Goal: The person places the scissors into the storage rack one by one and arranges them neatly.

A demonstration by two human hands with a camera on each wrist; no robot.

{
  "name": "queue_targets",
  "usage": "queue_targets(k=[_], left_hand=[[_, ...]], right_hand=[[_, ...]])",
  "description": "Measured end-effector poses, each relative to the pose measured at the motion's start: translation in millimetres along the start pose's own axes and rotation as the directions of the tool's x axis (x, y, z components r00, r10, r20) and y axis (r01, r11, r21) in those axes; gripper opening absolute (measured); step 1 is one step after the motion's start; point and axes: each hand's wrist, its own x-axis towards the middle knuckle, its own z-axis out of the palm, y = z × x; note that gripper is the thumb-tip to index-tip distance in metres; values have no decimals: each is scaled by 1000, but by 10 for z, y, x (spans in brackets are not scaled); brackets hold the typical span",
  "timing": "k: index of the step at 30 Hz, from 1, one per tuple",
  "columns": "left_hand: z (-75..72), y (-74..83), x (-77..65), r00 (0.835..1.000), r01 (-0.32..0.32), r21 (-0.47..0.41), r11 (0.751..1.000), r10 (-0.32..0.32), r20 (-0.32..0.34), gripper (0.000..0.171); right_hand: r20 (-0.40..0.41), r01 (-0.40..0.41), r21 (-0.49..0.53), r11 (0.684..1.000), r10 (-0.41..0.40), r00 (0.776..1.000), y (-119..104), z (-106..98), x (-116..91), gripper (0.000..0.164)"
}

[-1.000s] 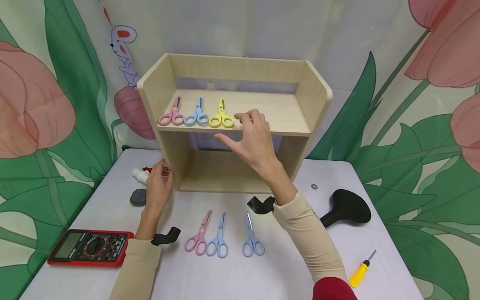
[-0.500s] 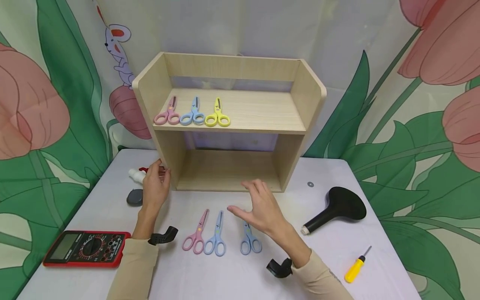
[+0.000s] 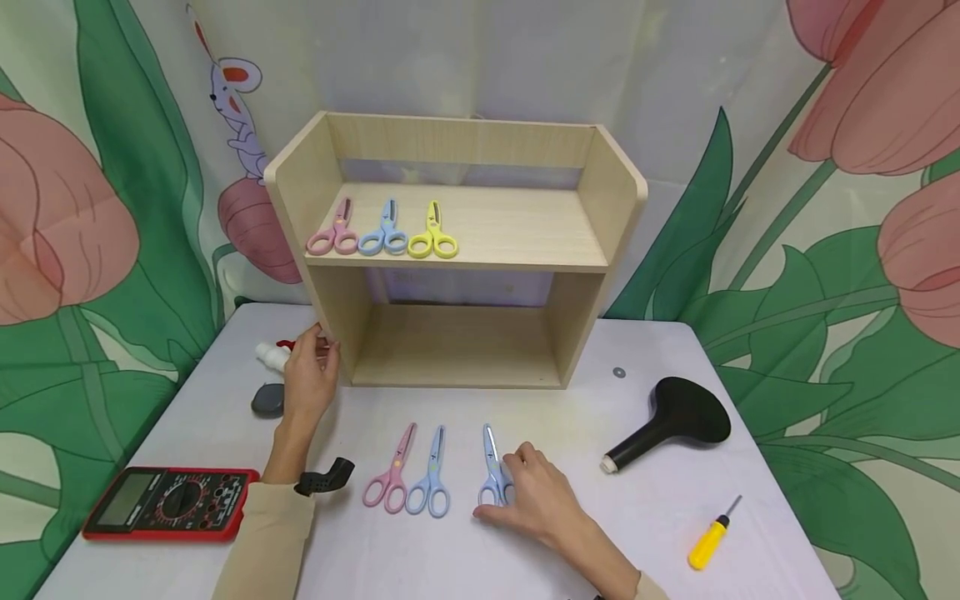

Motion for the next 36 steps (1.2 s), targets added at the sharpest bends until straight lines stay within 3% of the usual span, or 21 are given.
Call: queue_targets(k=[4,9,12,15,18,23,27,30,33,36], left_hand=[[-1,8,-6,1000,9,-3,1000,-9,5,39],[3,11,-1,1000,3,-4,1000,-3,2,39],[4,15,-6,1000,5,-5,1000,-5,8,39],[2,19,-10,1000,13,-4,1000,-13,14,39],[1,18,-9,1000,17,3,1000,-17,13,39],[4,10,-1,1000,15,6,1000,-15,7,40],[9,3,0,1000,18,3,1000,-18,3,39],[9,0,-2,1000,20,-2,1000,-20,4,38],[13,2,-3,1000,20,-4,1000,-20,5,38],[11,1,-5,1000,16,-4,1000,-16,3,38]], right_hand=[[16,18,-23,1000,-18,1000,-28,58,-47,73],[-21,28,-16,999,-28,999,-68,75,5,59],[-73,37,33,999,-35,997,-105,35,60,55],[-170,103,85,991,-88,982,-168,-89,149,53],[-297,217,119,969,-174,939,-240,-285,285,54],[-489,378,130,917,-272,829,-351,-693,552,59],[-589,425,110,898,-286,756,-416,-1066,798,57],[-647,417,71,906,-276,710,-440,-1351,1029,57],[-657,357,51,933,-238,716,-432,-1621,1283,59],[-599,262,68,963,-170,782,-401,-1835,1527,61]])
